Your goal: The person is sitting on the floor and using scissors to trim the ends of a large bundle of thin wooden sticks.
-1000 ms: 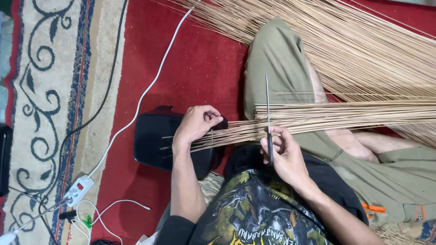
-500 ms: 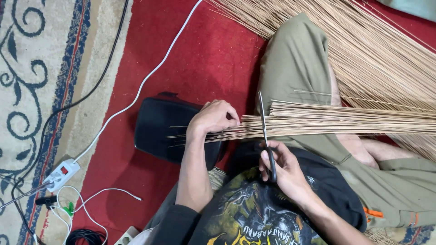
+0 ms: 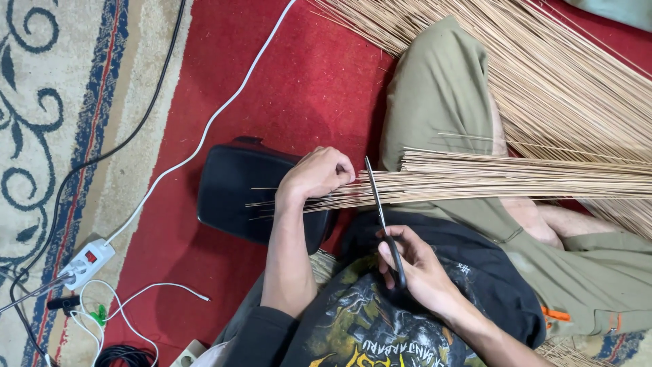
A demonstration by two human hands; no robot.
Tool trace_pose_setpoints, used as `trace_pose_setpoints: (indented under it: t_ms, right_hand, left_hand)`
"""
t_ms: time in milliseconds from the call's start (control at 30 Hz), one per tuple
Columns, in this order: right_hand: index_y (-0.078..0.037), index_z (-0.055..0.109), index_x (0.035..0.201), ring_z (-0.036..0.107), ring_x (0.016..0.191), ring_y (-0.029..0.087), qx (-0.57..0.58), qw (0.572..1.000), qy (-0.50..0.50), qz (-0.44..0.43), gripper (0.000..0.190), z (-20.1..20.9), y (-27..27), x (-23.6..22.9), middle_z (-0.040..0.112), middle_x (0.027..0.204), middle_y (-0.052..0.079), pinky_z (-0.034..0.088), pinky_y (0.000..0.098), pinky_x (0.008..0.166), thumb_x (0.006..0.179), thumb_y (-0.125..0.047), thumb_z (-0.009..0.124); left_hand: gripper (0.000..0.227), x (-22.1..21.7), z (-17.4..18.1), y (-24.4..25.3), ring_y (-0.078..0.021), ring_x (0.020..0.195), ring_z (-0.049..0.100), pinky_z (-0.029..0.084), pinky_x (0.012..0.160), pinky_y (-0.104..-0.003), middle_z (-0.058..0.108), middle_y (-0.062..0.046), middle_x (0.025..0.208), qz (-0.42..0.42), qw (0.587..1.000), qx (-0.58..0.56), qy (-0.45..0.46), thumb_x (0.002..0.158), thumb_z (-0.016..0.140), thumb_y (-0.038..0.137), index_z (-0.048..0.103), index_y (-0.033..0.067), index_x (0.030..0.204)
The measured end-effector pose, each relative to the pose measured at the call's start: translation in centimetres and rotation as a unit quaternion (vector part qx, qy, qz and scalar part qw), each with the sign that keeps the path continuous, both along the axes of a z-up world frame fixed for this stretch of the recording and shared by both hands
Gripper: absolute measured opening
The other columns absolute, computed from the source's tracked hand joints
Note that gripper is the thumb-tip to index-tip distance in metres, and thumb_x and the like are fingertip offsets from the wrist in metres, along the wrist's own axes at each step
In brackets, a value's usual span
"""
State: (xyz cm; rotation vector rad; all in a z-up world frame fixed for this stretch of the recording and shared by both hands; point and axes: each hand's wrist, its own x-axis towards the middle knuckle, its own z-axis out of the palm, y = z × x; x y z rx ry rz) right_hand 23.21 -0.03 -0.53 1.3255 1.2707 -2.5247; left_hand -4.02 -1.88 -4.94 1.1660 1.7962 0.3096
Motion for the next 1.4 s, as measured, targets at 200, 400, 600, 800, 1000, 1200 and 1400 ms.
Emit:
trace_pose_setpoints:
  t_ms: [200,400,600,800,1000,1200,1400]
  right_hand:
    - [0.001,0.064,0.118,0.058,0.054,0.020,-0.017,0.998,-0.036,0.045,0.035,0.6,-0.7,0.0,0.063,0.069,0.012,0.045,0.0307,0.049,0.094,-0.024,0.066]
    - [0.002,0.063,0.119,0.058,0.050,0.020,-0.021,0.998,-0.040,0.049,0.035,-0.2,-1.3,0.5,0.063,0.066,0.012,0.044,0.0310,0.046,0.094,-0.024,0.066]
    - [0.001,0.065,0.112,0.057,0.049,0.021,-0.024,0.999,-0.036,0.025,0.030,-0.2,-1.4,0.0,0.063,0.064,0.012,0.042,0.0308,0.046,0.095,-0.022,0.067]
    - [0.002,0.066,0.111,0.057,0.047,0.021,-0.017,0.998,-0.045,0.040,0.029,-0.1,-1.5,0.0,0.063,0.063,0.012,0.044,0.0314,0.044,0.095,-0.023,0.066]
    - [0.002,0.064,0.112,0.057,0.047,0.021,-0.028,0.998,-0.042,0.024,0.032,-0.3,-1.4,-0.4,0.062,0.063,0.012,0.043,0.0305,0.045,0.095,-0.025,0.065]
    - [0.001,0.064,0.111,0.057,0.050,0.020,-0.015,0.998,-0.056,0.017,0.031,-0.2,-1.3,-2.4,0.061,0.067,0.012,0.045,0.0304,0.049,0.097,-0.026,0.063]
    - [0.006,0.066,0.117,0.068,0.046,0.025,0.023,0.998,-0.057,0.009,0.042,-1.2,-1.1,-4.0,0.068,0.063,0.016,0.046,0.0312,0.055,0.097,-0.031,0.067]
  left_hand:
    - [0.020,0.1,0.1,0.1,-0.0194,0.065,0.069,0.057,0.071,-0.038,0.079,-0.007,0.085,0.014,1.000,0.001,-0.012,0.086,0.066,0.009,0.079,0.0040,0.099]
    - [0.019,0.1,0.0,0.1,-0.0176,0.059,0.065,0.057,0.068,-0.038,0.078,-0.008,0.079,0.012,1.000,-0.006,-0.001,0.088,0.067,0.010,0.080,0.0047,0.100]
    - [0.019,0.2,0.3,0.2,-0.0193,0.060,0.068,0.058,0.068,-0.039,0.078,-0.010,0.080,0.018,1.000,-0.021,0.005,0.089,0.067,0.013,0.080,0.0039,0.102]
    - [0.019,0.3,0.3,0.2,-0.0205,0.062,0.070,0.059,0.069,-0.039,0.079,-0.010,0.082,0.022,1.000,-0.014,0.010,0.088,0.067,0.011,0.080,0.0039,0.101]
    - [0.022,0.4,0.3,0.2,-0.0194,0.061,0.070,0.060,0.072,-0.038,0.079,-0.010,0.082,0.031,0.999,-0.015,0.012,0.087,0.065,0.010,0.080,0.0038,0.101]
    - [0.020,0.4,1.4,0.2,-0.0171,0.054,0.063,0.057,0.067,-0.037,0.075,-0.008,0.070,0.028,1.000,-0.013,0.004,0.085,0.063,0.010,0.080,0.0038,0.094]
    - [0.024,-0.4,1.0,-0.1,-0.0400,0.095,0.074,0.055,0.083,-0.051,0.078,-0.018,0.089,0.014,0.999,-0.015,-0.038,0.087,0.064,0.022,0.080,0.0068,0.097]
